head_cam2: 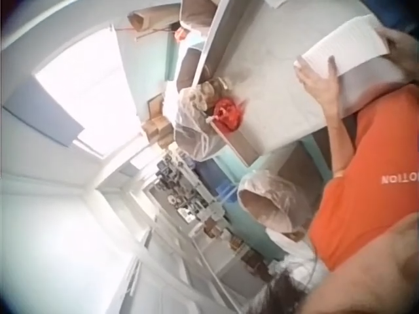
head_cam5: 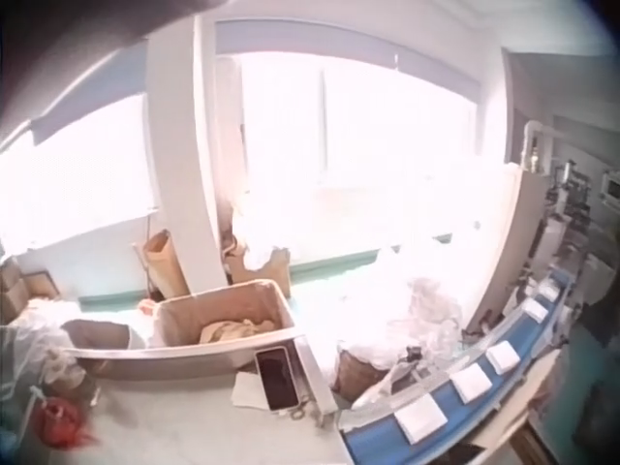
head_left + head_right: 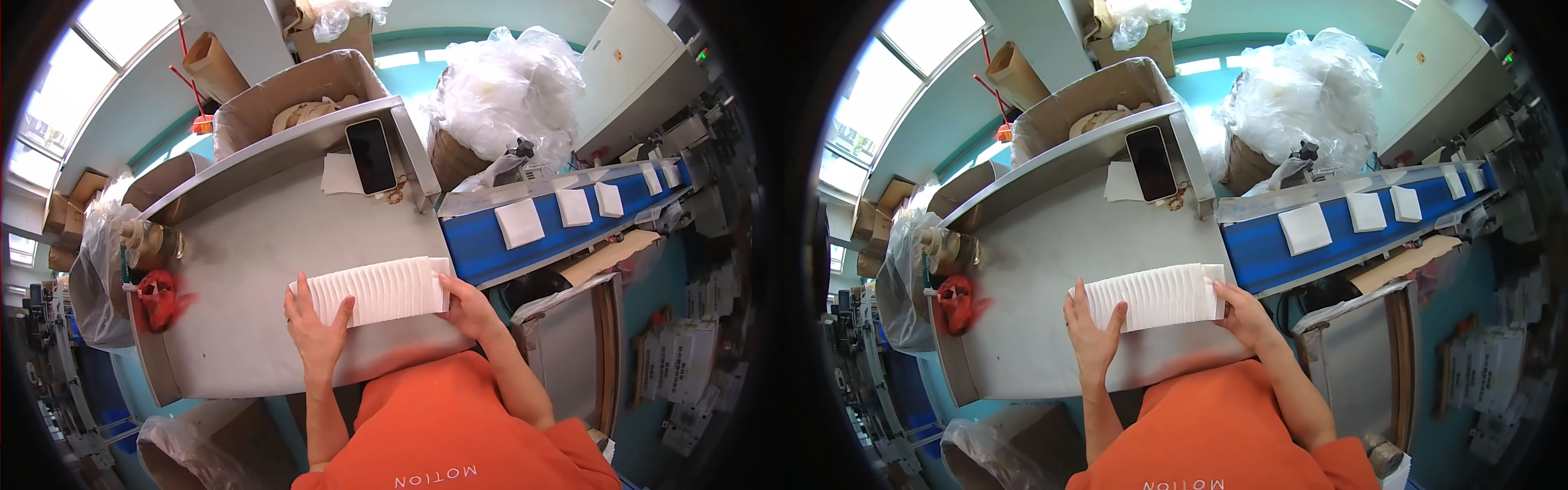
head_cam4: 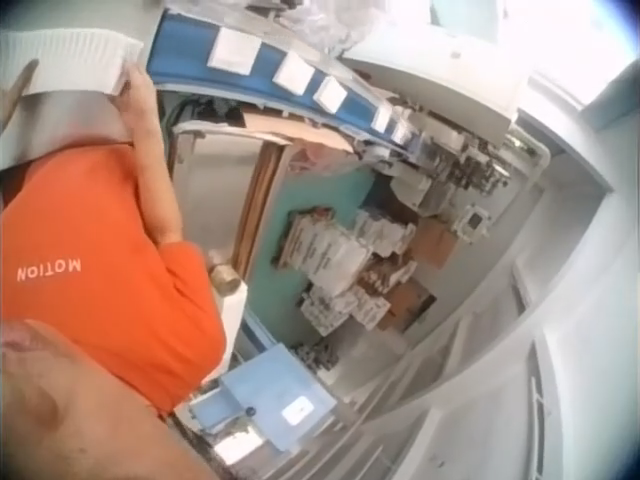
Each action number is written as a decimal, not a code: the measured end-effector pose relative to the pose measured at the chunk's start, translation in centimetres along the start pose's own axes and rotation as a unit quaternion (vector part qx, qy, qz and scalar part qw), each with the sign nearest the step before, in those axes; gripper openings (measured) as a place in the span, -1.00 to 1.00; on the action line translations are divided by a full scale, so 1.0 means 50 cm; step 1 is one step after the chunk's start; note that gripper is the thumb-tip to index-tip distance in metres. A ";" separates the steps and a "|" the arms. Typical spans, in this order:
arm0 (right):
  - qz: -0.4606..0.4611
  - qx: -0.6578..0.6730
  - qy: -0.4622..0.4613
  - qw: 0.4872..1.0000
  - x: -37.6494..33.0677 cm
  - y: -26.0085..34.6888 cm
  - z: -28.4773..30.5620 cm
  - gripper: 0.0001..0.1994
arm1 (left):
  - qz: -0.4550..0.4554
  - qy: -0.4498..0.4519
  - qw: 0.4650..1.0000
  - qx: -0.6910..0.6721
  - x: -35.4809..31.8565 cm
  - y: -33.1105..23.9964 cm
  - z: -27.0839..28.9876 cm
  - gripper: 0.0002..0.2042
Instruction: Packing pleated paper filters into small white boxes on a conveyor belt.
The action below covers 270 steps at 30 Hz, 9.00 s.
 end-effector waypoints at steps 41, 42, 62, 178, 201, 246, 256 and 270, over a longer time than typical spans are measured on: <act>0.151 -0.317 -0.048 0.935 -0.038 0.017 -0.009 -0.59 | -0.026 0.010 0.999 0.017 -0.020 -0.040 -0.030 -0.05; 0.222 -0.370 -0.066 0.900 -0.045 0.035 -0.037 -0.58 | -0.025 0.010 0.999 0.018 -0.023 -0.042 -0.032 -0.05; 0.285 -0.416 -0.097 0.858 -0.025 0.033 -0.045 -0.54 | -0.064 0.030 0.997 0.020 -0.039 -0.080 -0.044 -0.03; 0.154 -0.138 -0.152 0.966 -0.012 0.037 0.024 -0.66 | -0.121 0.045 0.991 0.016 -0.040 -0.131 -0.106 -0.24; 0.251 -0.340 -0.065 0.904 -0.024 0.020 -0.053 -0.59 | -0.148 0.048 0.988 0.012 -0.064 -0.180 -0.106 -0.28; 0.163 -0.136 -0.159 0.964 -0.026 0.038 0.039 -0.58 | -0.178 0.051 0.982 -0.037 -0.066 -0.161 -0.123 -0.37; 0.043 -0.265 -0.043 0.962 -0.028 0.009 0.028 -0.72 | -0.150 0.036 0.988 0.000 -0.058 -0.160 -0.107 -0.37; 0.246 -0.355 -0.093 0.897 -0.033 0.022 -0.029 -0.51 | 0.027 0.162 0.940 -0.298 -0.041 -0.098 -0.141 -0.17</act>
Point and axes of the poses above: each hand's wrist, its own x-axis towards the middle knuckle, its own z-axis out of the back of the hand, y = z × x, the point moved 5 cm from there along x, towards the middle knuckle
